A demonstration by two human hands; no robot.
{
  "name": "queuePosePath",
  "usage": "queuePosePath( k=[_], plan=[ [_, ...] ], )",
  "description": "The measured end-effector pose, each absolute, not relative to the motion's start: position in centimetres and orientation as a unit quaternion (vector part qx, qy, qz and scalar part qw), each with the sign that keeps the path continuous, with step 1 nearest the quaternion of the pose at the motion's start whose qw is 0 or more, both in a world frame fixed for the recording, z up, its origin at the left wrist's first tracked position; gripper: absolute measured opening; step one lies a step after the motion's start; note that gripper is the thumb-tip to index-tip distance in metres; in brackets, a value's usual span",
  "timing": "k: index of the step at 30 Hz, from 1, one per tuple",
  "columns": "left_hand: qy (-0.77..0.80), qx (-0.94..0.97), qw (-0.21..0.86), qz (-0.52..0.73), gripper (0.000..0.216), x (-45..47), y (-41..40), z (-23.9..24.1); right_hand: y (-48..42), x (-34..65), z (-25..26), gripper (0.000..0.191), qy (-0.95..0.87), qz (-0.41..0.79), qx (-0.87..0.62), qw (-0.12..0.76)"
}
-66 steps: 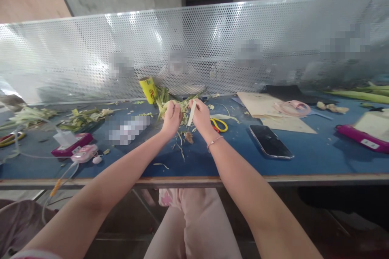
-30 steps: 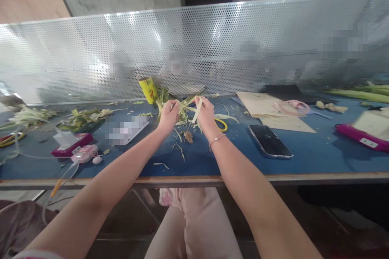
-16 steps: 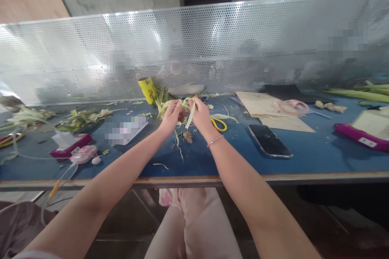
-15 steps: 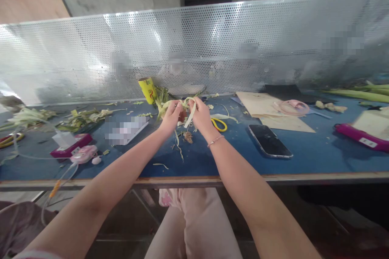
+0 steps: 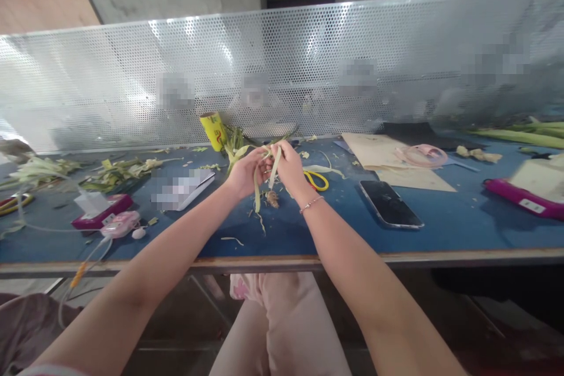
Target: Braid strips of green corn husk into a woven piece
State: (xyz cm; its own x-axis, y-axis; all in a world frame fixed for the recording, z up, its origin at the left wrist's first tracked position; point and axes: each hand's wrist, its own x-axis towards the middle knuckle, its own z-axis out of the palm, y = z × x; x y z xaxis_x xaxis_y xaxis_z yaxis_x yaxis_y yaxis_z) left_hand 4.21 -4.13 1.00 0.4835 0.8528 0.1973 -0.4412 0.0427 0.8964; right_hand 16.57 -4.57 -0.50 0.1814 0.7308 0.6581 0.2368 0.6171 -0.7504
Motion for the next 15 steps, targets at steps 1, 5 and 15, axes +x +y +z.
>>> queuePosePath(
  k=[1,5,15],
  plan=[
    [0.205,0.505,0.699,0.462,0.017,4.1,-4.1,1.1,-4.6,16.5,-0.5,0.025,-0.608,0.201,-0.388,0.662],
    [0.246,0.511,0.677,0.47,0.018,4.0,-3.7,1.0,-4.8,16.5,-0.5,0.025,-0.626,0.242,-0.36,0.648],
    [0.293,0.588,0.607,0.447,0.019,3.4,-3.2,1.2,-5.9,17.3,0.4,0.029,-0.708,0.309,-0.321,0.547]
  ],
)
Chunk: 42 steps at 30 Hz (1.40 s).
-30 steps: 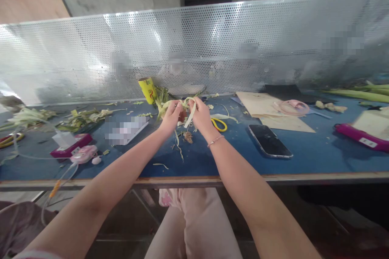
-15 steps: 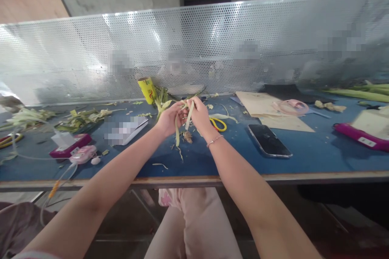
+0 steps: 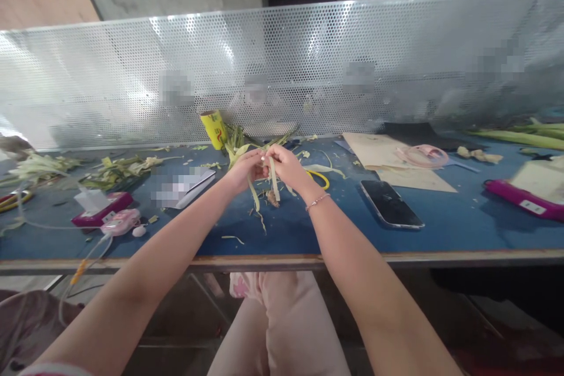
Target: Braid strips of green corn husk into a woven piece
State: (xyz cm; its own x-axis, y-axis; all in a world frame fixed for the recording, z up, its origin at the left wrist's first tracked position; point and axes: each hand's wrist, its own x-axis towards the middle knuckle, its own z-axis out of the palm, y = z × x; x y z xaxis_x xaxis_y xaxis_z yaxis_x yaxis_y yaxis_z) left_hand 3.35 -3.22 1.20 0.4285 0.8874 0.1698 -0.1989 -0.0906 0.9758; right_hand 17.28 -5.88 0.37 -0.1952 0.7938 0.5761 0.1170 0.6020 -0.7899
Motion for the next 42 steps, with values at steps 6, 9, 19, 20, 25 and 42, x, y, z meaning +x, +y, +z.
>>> queuePosePath(
  k=[6,9,19,20,25,42],
  plan=[
    [0.327,0.638,0.528,0.456,0.018,3.9,-3.1,0.9,-5.4,17.4,0.2,0.037,-0.68,0.348,-0.344,0.546],
    [0.357,0.651,0.442,0.503,0.021,4.4,-3.1,0.3,-5.2,17.1,-0.1,0.037,-0.675,0.328,-0.351,0.56],
    [0.37,0.658,0.332,0.566,0.017,4.5,-4.6,1.0,-5.7,16.3,0.1,0.04,-0.623,0.346,-0.341,0.613],
    [0.364,0.659,0.332,0.568,0.018,4.6,-4.7,1.0,-5.5,16.3,0.0,0.04,-0.615,0.348,-0.341,0.62],
    [0.34,0.644,0.347,0.591,0.022,4.9,-4.8,0.8,-4.7,16.1,-0.5,0.037,-0.584,0.352,-0.341,0.647],
    [0.372,0.572,0.305,0.664,0.035,4.3,-2.8,0.3,-4.6,15.7,-0.6,0.027,-0.62,0.42,-0.28,0.601]
  ],
)
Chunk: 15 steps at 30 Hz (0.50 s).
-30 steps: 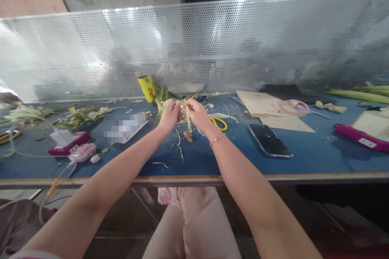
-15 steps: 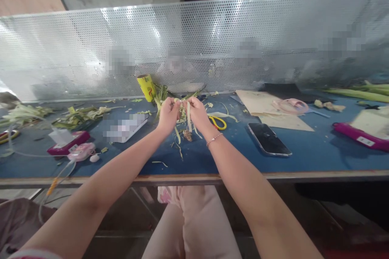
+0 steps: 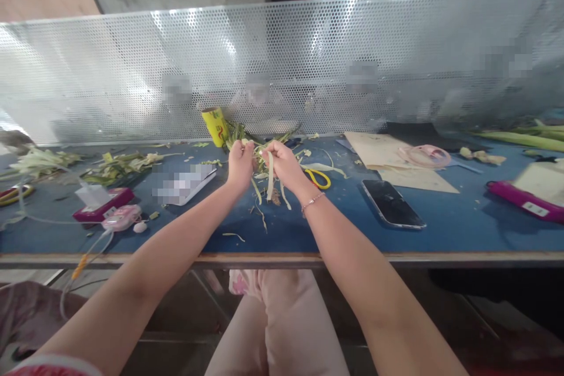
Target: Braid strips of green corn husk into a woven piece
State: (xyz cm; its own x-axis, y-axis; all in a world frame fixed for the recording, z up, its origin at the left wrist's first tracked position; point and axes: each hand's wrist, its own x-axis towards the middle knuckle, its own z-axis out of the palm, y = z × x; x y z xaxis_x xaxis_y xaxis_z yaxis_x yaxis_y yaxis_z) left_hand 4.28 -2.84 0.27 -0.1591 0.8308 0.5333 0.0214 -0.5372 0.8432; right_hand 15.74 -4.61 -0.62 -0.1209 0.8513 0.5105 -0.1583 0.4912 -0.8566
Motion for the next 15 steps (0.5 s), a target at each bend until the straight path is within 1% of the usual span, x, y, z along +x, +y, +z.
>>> queuePosePath(
  k=[4,10,15],
  plan=[
    [0.367,0.579,0.326,0.651,0.033,4.4,-3.25,0.45,-4.59,15.99,-0.54,0.031,-0.596,0.417,-0.298,0.618],
    [0.335,0.615,0.314,0.641,0.035,4.66,-3.74,0.4,-4.58,16.02,-0.53,0.037,-0.551,0.416,-0.303,0.657],
    [0.342,0.596,0.314,0.655,0.033,4.6,-3.23,0.23,-5.07,15.57,-0.01,0.039,-0.541,0.42,-0.319,0.655]
  ],
)
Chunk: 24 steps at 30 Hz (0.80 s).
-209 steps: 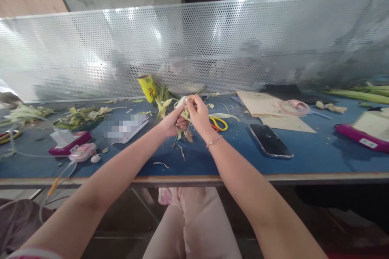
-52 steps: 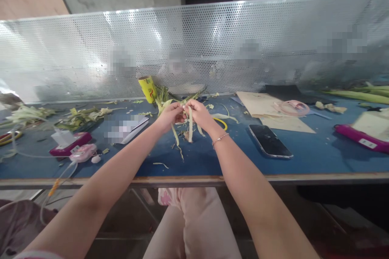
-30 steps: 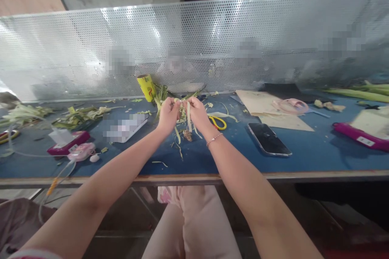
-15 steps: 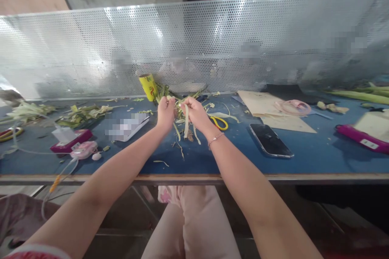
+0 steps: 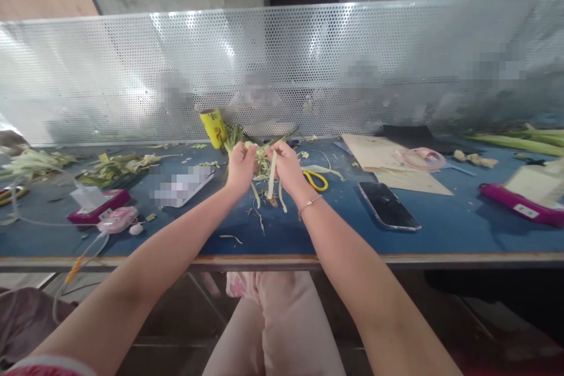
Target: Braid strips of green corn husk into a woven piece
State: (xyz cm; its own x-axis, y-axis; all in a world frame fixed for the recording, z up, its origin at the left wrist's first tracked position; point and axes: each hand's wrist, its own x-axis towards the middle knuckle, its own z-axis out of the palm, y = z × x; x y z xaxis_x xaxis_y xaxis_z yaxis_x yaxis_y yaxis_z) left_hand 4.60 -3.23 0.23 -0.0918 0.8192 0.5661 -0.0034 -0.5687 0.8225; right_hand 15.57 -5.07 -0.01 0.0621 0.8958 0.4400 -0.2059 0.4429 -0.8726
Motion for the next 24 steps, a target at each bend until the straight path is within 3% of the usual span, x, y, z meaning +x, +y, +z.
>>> queuePosePath(
  k=[14,24],
  plan=[
    [0.364,0.511,0.363,0.689,0.035,4.3,-2.6,0.3,-5.0,14.8,-0.4,0.035,-0.585,0.437,-0.289,0.619],
    [0.335,0.567,0.391,0.642,0.032,4.9,-3.5,0.0,-4.8,15.5,-0.4,0.034,-0.523,0.361,-0.348,0.689]
  ],
)
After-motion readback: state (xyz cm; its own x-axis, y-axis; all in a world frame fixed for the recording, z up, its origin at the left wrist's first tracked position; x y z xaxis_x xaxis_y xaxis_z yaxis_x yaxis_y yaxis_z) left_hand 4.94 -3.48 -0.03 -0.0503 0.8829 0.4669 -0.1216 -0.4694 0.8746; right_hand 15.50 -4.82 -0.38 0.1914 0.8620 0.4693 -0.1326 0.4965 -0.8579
